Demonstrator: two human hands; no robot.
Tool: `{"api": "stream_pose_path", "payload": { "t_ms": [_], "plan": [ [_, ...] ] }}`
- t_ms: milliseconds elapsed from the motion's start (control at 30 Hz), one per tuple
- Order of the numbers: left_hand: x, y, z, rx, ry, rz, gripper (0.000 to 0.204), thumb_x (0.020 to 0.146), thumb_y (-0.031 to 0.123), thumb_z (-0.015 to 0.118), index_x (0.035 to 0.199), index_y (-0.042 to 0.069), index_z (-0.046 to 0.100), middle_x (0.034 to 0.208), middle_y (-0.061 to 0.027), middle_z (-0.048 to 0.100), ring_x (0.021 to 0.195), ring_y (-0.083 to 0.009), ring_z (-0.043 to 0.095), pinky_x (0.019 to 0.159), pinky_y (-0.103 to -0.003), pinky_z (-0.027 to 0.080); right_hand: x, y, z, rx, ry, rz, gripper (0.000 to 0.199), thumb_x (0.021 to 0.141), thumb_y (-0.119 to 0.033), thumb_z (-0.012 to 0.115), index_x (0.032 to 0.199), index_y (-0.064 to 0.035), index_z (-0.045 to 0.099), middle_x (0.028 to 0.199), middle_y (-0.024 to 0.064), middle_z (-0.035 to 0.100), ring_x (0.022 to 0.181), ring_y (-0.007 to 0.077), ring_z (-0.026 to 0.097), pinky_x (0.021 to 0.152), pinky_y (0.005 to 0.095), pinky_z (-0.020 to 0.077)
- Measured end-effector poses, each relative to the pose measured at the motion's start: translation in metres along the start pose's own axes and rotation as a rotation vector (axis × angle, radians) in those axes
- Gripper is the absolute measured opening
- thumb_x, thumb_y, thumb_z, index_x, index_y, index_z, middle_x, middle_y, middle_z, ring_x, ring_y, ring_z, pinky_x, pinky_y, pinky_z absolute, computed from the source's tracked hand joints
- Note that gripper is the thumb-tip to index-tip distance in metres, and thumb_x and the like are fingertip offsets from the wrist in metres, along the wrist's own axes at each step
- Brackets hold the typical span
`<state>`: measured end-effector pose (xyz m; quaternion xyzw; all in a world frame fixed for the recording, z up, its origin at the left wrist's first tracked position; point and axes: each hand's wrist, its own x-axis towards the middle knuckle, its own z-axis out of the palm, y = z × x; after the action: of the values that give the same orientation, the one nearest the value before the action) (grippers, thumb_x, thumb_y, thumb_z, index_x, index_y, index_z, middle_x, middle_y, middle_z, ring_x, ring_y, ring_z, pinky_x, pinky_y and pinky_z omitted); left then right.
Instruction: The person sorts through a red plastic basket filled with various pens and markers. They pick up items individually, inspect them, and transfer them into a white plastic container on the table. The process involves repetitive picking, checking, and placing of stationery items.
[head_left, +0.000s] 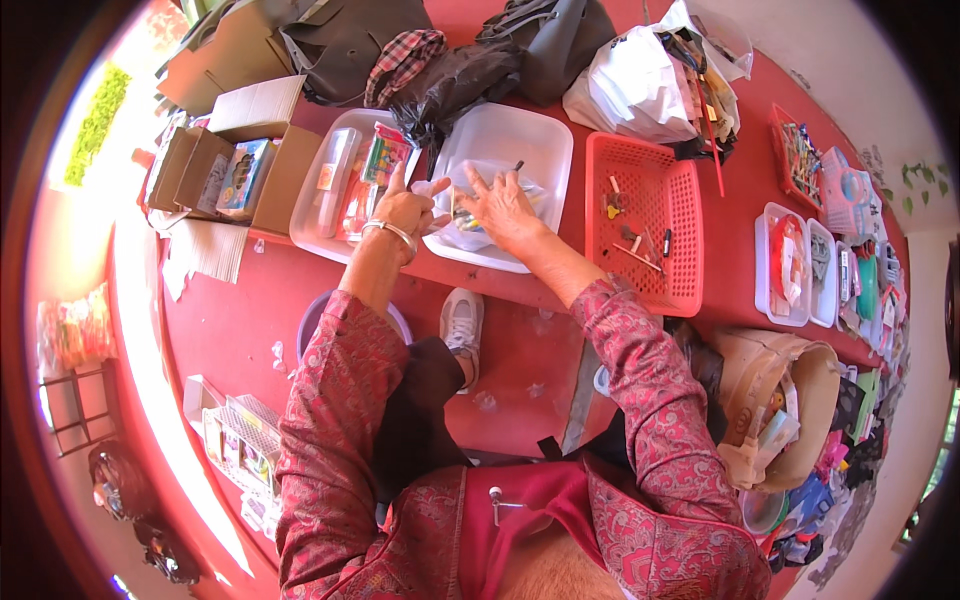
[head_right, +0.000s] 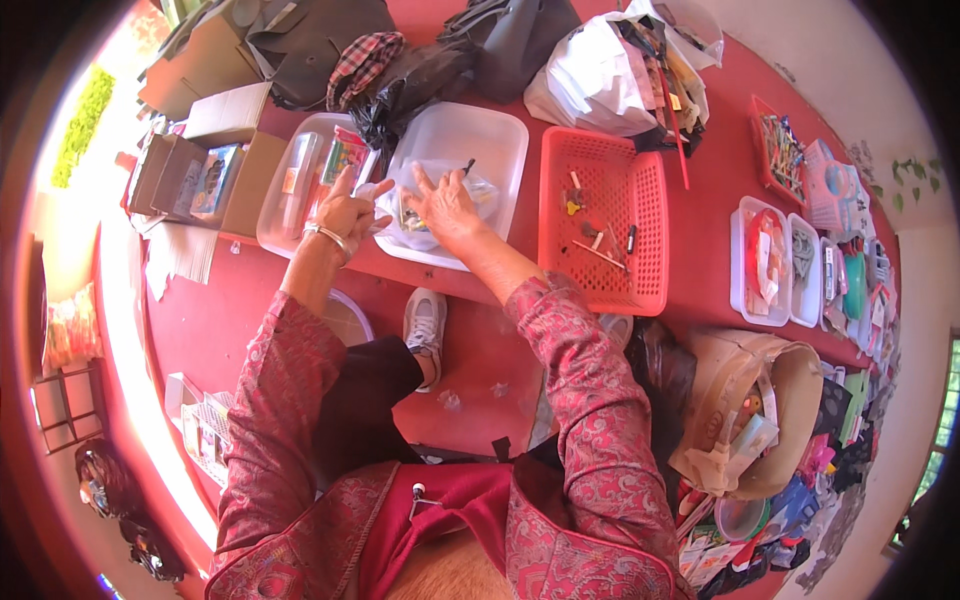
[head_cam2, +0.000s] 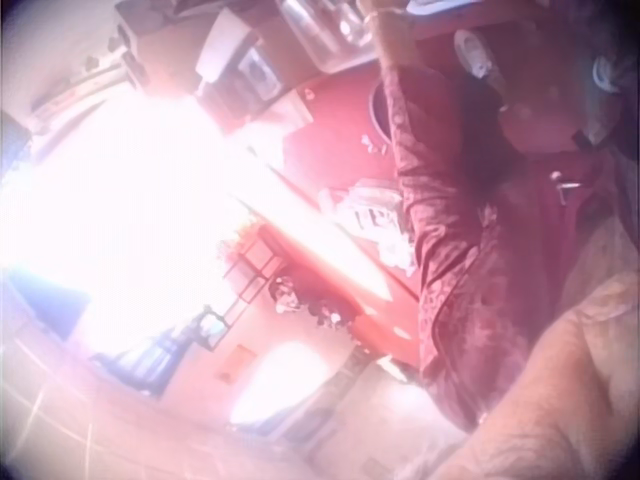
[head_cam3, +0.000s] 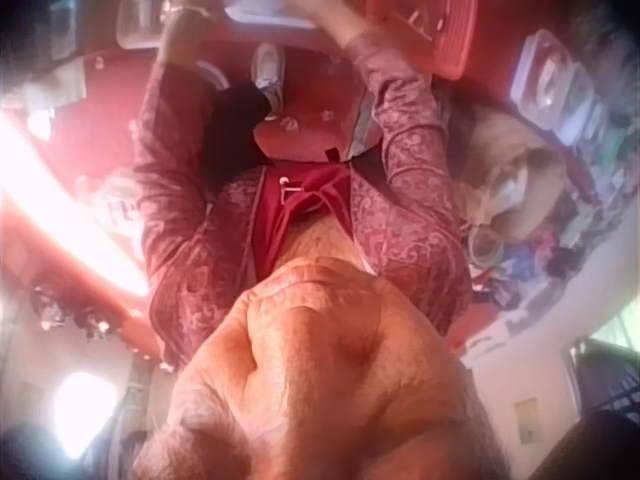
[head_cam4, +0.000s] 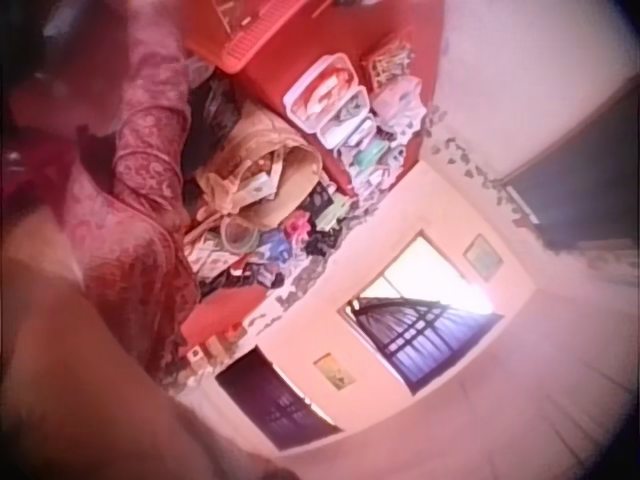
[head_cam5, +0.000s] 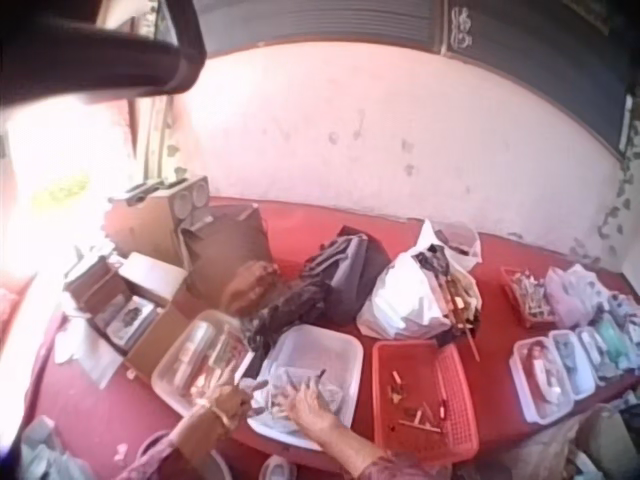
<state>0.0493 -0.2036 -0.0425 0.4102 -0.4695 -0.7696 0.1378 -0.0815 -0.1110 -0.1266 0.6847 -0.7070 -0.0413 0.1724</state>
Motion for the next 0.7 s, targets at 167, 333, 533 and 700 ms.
{"api": "stream_pose_path", "payload": {
  "t_ms": [167,333,533,700],
  "plan": [
    [0.002,-0.004,-0.003,-0.001,-0.015,-0.025,0.081,0.07,-0.011,0.036,0.135,0.02,-0.002,0.114,-0.0134,0.05,0.044,-0.0031,0.038,0.069,-0.031,0.05,0.013,0.029,-0.007,0.138,-0.291,-0.006,0.028,0.074,-0.011,0.051,0.102,-0.0094,0.052,0.098,0.0095,0.056,0.093,0.0236,0.053,0.084,0.0424,0.0326],
    [0.0,0.0,0.001,0.15,0.11,-0.055,0.081,0.069,-0.015,0.037,0.135,0.024,0.008,0.113,-0.0127,0.05,0.074,-0.0096,0.055,0.06,-0.028,0.052,-0.005,0.067,-0.018,-0.134,-0.089,-0.123,0.014,0.073,-0.016,0.049,0.065,-0.0153,0.061,0.071,0.0001,0.057,0.075,0.0157,0.055,0.069,0.035,0.0326],
    [0.043,-0.047,-0.029,1.04,0.13,0.364,0.08,0.062,0.006,0.065,0.131,0.01,0.023,0.098,-0.0194,0.056,0.079,-0.0233,0.059,0.059,-0.032,0.05,-0.013,0.094,-0.038,-0.163,-0.048,-0.232,0.013,0.072,-0.011,0.048,0.066,-0.0111,0.059,0.07,0.0024,0.054,0.073,0.0161,0.055,0.071,0.0344,0.0358],
    [0.027,-0.024,-0.011,0.73,0.165,0.272,0.067,0.058,0.006,0.069,0.12,0.006,0.043,0.103,-0.0204,0.055,0.085,-0.0264,0.059,0.071,-0.032,0.048,-0.009,0.101,-0.046,-0.241,-0.047,-0.26,0.012,0.073,-0.013,0.049,0.068,-0.0135,0.06,0.069,-0.0014,0.054,0.075,0.0139,0.054,0.072,0.0346,0.033]
  ]
}}
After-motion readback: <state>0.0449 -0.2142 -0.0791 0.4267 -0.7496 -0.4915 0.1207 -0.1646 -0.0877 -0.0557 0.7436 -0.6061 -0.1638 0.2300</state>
